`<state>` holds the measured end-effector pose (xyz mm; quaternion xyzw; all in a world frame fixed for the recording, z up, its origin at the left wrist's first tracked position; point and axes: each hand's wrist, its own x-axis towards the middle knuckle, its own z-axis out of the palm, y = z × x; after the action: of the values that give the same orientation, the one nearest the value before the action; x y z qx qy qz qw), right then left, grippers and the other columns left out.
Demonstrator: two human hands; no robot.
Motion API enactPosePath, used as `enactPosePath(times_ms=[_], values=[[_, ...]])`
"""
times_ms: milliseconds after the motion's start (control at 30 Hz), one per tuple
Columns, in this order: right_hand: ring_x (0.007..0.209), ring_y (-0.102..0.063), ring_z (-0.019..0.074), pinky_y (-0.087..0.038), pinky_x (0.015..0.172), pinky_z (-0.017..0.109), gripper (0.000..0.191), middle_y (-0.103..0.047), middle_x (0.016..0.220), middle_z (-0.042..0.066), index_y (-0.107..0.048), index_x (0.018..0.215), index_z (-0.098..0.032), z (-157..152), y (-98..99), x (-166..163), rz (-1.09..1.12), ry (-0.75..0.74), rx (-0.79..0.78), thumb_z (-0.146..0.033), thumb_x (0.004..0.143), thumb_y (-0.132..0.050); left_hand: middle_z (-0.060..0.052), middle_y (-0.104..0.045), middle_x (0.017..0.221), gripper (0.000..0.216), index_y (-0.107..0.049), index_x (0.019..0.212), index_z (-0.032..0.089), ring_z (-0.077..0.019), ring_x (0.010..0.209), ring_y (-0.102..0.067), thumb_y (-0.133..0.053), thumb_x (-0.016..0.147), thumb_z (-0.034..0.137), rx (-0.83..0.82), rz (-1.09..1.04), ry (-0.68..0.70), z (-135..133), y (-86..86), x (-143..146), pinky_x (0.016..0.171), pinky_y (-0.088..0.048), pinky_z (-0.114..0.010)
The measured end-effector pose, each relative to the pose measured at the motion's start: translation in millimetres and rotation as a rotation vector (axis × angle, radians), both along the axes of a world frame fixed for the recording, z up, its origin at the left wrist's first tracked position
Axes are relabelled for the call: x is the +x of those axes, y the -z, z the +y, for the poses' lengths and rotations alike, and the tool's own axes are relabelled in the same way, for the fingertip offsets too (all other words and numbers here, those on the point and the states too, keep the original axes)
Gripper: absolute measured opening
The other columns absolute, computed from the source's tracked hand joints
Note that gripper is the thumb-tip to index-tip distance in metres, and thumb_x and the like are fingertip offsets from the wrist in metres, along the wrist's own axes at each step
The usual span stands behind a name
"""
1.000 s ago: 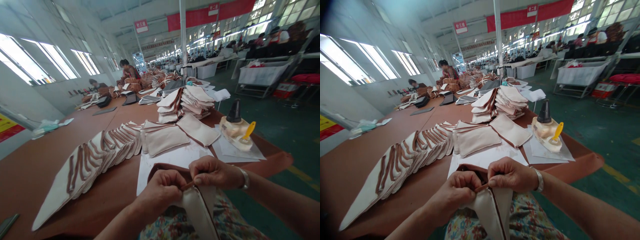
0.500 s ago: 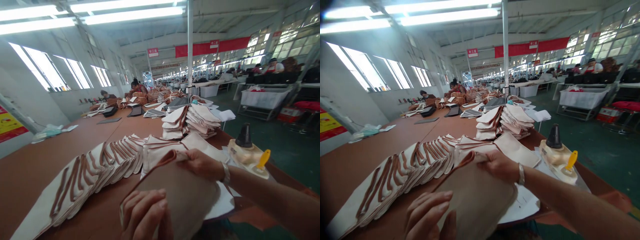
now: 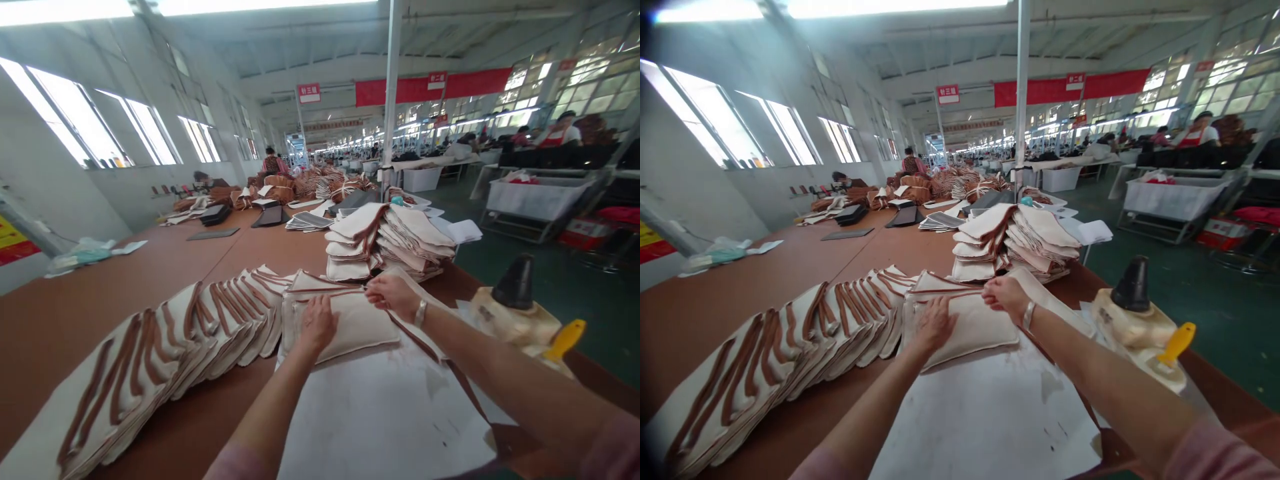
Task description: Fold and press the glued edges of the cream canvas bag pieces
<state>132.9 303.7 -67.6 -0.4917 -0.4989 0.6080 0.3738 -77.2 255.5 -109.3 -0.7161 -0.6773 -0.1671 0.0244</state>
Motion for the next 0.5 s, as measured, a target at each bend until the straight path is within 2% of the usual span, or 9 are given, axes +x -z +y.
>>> enactPosePath(times_ms=[67, 133, 233, 367, 500], values=[[0.067, -0.064, 0.0121, -0.051, 0.060, 0.024, 0.020, -0.069, 0.086, 0.006, -0.063, 0.100, -0.011, -32, 33.9, 4, -0.008, -0.034, -0.041, -0.028, 0.090, -0.065, -0.011, -0.058, 0.130, 0.038, -0.057, 0.126, 0.016, -0.0275, 0.118, -0.057, -0.061, 0.093, 0.034, -0.072, 0.004, -0.039, 27, 6.6, 5, 0.099, -0.047, -0.051], [0.060, -0.062, 0.0113, -0.046, 0.054, 0.022, 0.023, -0.070, 0.079, 0.006, -0.063, 0.092, -0.011, -62, 59.3, 13, -0.013, -0.052, -0.069, -0.032, 0.085, -0.068, -0.010, -0.059, 0.128, 0.036, -0.058, 0.124, 0.016, -0.0258, 0.112, -0.060, -0.061, 0.093, 0.035, -0.134, 0.000, -0.064, 43, 9.6, 12, 0.095, -0.051, -0.050], [0.061, -0.062, 0.0127, -0.045, 0.054, 0.023, 0.030, -0.071, 0.077, 0.006, -0.064, 0.089, -0.012, -91, 78.5, 37, -0.014, -0.040, -0.058, -0.040, 0.079, -0.069, -0.010, -0.059, 0.127, 0.034, -0.058, 0.123, 0.016, -0.0247, 0.110, -0.061, -0.060, 0.094, 0.034, -0.192, -0.034, -0.045, 46, 5.6, 23, 0.092, -0.052, -0.047], [0.064, -0.061, 0.0139, -0.045, 0.058, 0.026, 0.034, -0.071, 0.079, 0.005, -0.064, 0.094, -0.014, -98, 75.5, 81, -0.031, 0.058, 0.038, -0.044, 0.078, -0.068, -0.008, -0.064, 0.115, 0.029, -0.061, 0.116, 0.016, -0.0219, 0.101, -0.063, -0.059, 0.094, 0.035, -0.261, -0.148, 0.103, 12, -18.2, 22, 0.088, -0.053, -0.043], [0.068, -0.061, 0.0157, -0.047, 0.060, 0.027, 0.032, -0.071, 0.080, 0.005, -0.065, 0.096, -0.015, -96, 56.0, 107, -0.029, 0.112, 0.129, -0.043, 0.079, -0.069, -0.003, -0.062, 0.084, 0.018, -0.067, 0.088, 0.014, -0.0169, 0.082, -0.058, -0.056, 0.092, 0.029, -0.329, -0.327, 0.312, -52, -59.5, 10, 0.079, -0.048, -0.030]])
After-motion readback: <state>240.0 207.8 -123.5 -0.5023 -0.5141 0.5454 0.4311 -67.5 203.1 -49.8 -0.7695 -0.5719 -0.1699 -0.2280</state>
